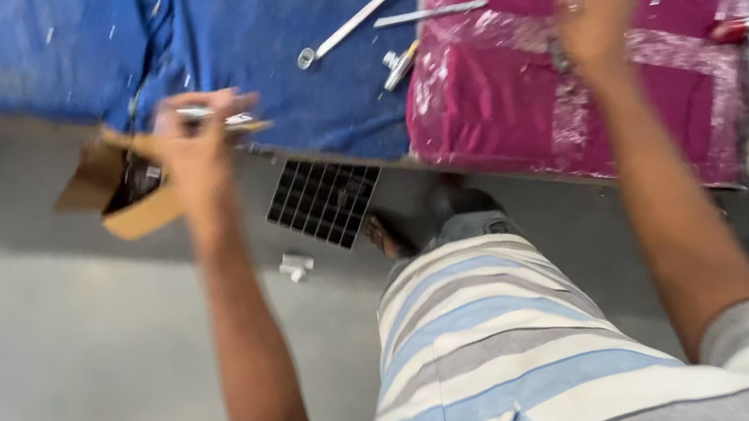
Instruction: The person assembles small metal hardware components by inserting a brass pin into a chrome housing, tapping it with a hammer, and then using a rotary tool to grind or polish the end. They repeat this process for multiple units, placing finished items into a blue tray.
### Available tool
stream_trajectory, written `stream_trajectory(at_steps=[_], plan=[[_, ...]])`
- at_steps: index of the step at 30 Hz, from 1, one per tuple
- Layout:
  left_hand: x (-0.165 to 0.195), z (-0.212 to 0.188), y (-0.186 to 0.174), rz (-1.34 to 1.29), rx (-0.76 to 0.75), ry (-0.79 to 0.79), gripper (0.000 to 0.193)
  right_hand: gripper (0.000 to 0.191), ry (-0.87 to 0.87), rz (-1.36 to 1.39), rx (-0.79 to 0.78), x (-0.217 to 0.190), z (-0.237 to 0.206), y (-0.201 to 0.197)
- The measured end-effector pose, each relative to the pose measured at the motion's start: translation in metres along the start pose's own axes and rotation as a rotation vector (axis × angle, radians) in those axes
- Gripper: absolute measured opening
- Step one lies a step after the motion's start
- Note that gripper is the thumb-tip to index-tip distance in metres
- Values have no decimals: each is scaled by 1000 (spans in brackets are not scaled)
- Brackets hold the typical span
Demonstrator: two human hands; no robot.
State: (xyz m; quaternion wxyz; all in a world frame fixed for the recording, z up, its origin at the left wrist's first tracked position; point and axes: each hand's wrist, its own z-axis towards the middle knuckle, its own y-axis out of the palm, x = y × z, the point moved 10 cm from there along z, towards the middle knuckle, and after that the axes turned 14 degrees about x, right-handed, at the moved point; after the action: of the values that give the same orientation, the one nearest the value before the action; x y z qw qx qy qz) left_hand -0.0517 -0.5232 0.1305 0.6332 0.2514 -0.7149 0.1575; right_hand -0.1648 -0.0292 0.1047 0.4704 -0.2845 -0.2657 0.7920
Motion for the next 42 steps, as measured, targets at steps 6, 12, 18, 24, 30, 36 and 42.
stream_trajectory(at_steps=[6,12,18,24,30,36,42], plan=[[-101,-130,125,-715,-192,-564,30,40,-221,-156,-263,65,-33,11],[-109,-203,226,-982,-218,-717,45,23,-1,30,-289,139,-47,0],[-106,-256,301,-1046,-249,-677,43,20,878,811,-325,207,-84,-21],[-101,-273,333,-752,-223,-418,25,42,1415,1647,-249,165,-131,-74],[-127,-266,343,-604,-323,-286,29,3,1584,1352,-338,124,-186,-72],[-154,-245,339,-343,-422,-224,32,26,1426,1254,-556,84,-170,-107],[-85,-225,346,-359,-680,65,30,37,976,1152,-279,48,-106,-167]])
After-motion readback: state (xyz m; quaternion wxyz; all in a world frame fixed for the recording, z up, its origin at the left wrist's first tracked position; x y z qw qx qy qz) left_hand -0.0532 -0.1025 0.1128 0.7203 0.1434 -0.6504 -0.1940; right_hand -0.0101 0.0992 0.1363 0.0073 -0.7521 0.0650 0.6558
